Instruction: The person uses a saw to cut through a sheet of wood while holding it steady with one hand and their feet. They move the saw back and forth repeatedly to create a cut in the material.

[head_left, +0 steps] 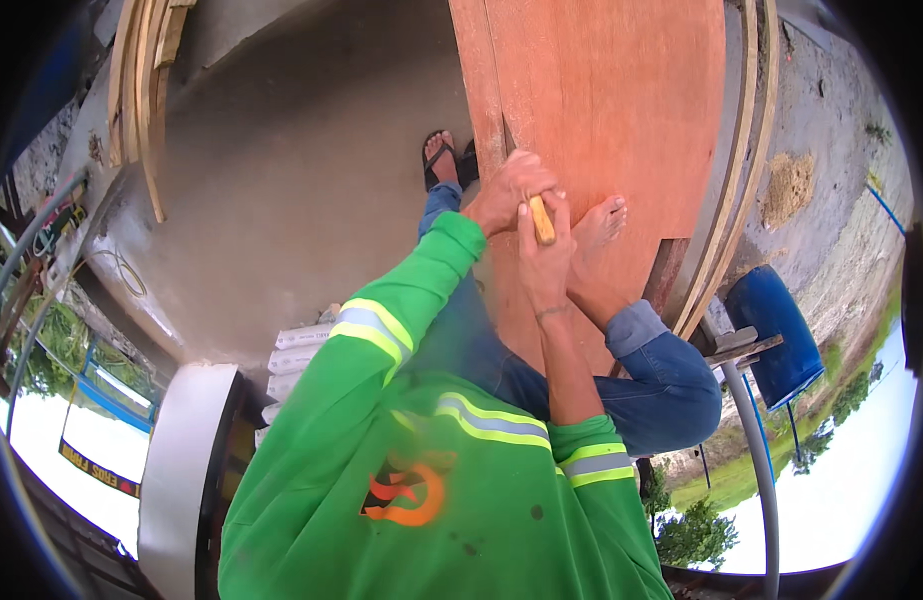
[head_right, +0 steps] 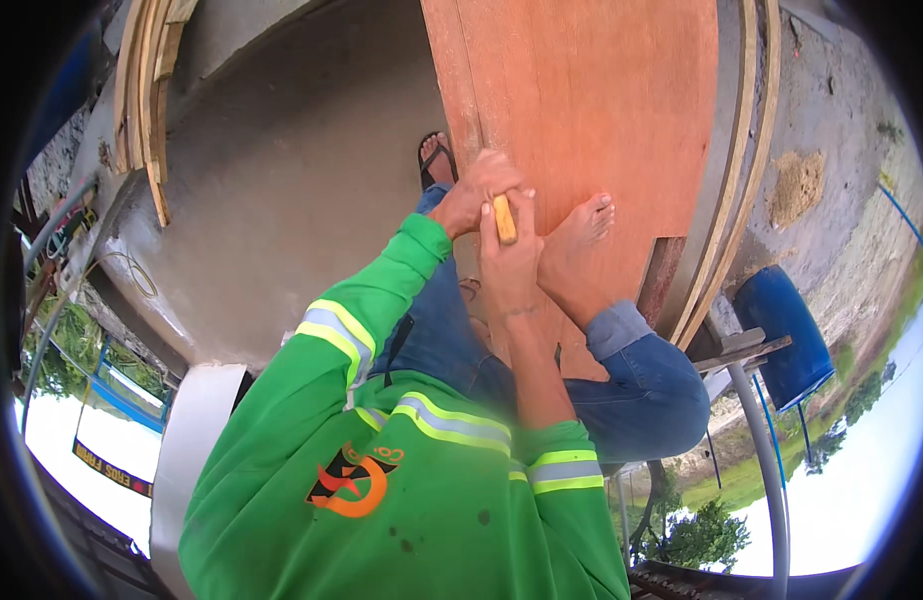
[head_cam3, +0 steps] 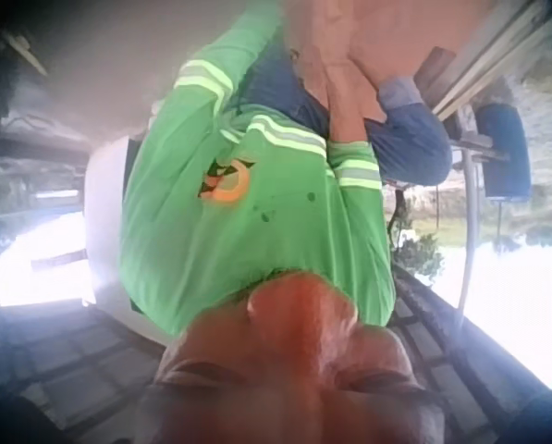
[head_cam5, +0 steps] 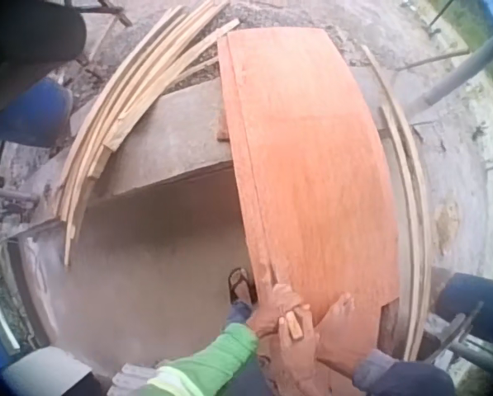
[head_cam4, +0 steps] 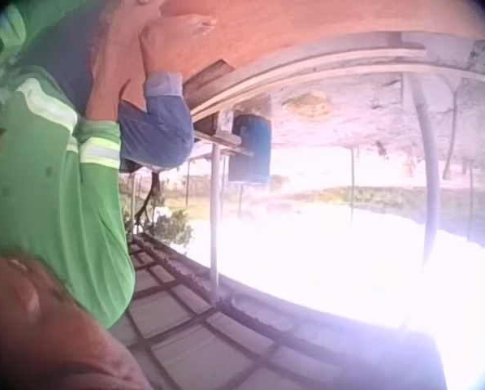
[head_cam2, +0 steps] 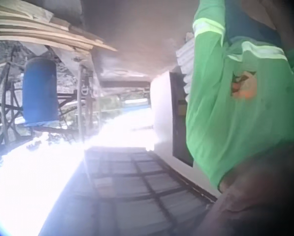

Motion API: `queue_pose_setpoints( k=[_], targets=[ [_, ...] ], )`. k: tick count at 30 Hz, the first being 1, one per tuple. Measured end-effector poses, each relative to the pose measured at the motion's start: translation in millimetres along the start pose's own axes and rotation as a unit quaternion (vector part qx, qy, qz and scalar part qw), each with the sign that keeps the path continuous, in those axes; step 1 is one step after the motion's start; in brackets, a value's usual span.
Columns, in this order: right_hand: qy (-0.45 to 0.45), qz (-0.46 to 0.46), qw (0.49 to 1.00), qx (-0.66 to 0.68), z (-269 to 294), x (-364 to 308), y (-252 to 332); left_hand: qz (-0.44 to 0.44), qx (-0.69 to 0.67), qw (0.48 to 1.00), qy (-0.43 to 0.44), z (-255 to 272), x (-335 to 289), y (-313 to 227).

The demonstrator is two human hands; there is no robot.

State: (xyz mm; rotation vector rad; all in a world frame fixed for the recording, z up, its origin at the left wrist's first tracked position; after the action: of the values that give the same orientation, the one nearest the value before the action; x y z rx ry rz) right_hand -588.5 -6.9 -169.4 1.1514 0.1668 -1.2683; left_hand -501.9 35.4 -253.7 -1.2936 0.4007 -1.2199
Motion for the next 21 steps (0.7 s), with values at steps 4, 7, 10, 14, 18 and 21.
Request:
queue_pose_setpoints(
  k=[4,7,10,14,18,21],
  targets=[
    [0.004,-0.009,0.996,-0.086,43.1,-79.3,-15.3,0.012,-0.048,0.999,-0.001,-11.5,-19.2,-86.0],
    [0.022,-0.101,0.994,-0.018,96.0,-168.3,-12.8,0.027,-0.119,0.993,0.010,-21.6,-14.7,-181.1],
    [-0.020,-0.019,0.998,-0.048,72.6,-123.2,-25.7,0.005,-0.064,0.997,-0.032,-28.4,-16.5,-136.2],
    [0.019,-0.038,0.999,-0.016,-0.6,-4.0,5.9,0.026,-0.044,0.999,0.001,-5.6,-20.1,-50.1],
    [0.018,-0.057,0.998,-0.016,79.5,-146.6,-18.7,0.034,-0.098,0.995,0.011,-24.1,-24.2,-156.3],
    [-0.007,-0.088,0.996,-0.015,99.3,-177.9,-24.7,0.023,-0.134,0.991,0.017,-29.1,-15.7,-199.3]
  ],
)
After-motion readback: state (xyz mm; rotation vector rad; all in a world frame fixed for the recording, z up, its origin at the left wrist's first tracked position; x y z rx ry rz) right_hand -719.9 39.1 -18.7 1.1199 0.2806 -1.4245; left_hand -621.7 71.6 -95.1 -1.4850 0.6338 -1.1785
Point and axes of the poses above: each hand's wrist, its own x-axis towards the middle knuckle, its own z-axis out of the back of the hand, y = z × x, the point moved 4 cm from there along x, towards the middle knuckle, and after that the axes turned 15 degrees about -z, right-handed, at the moved point
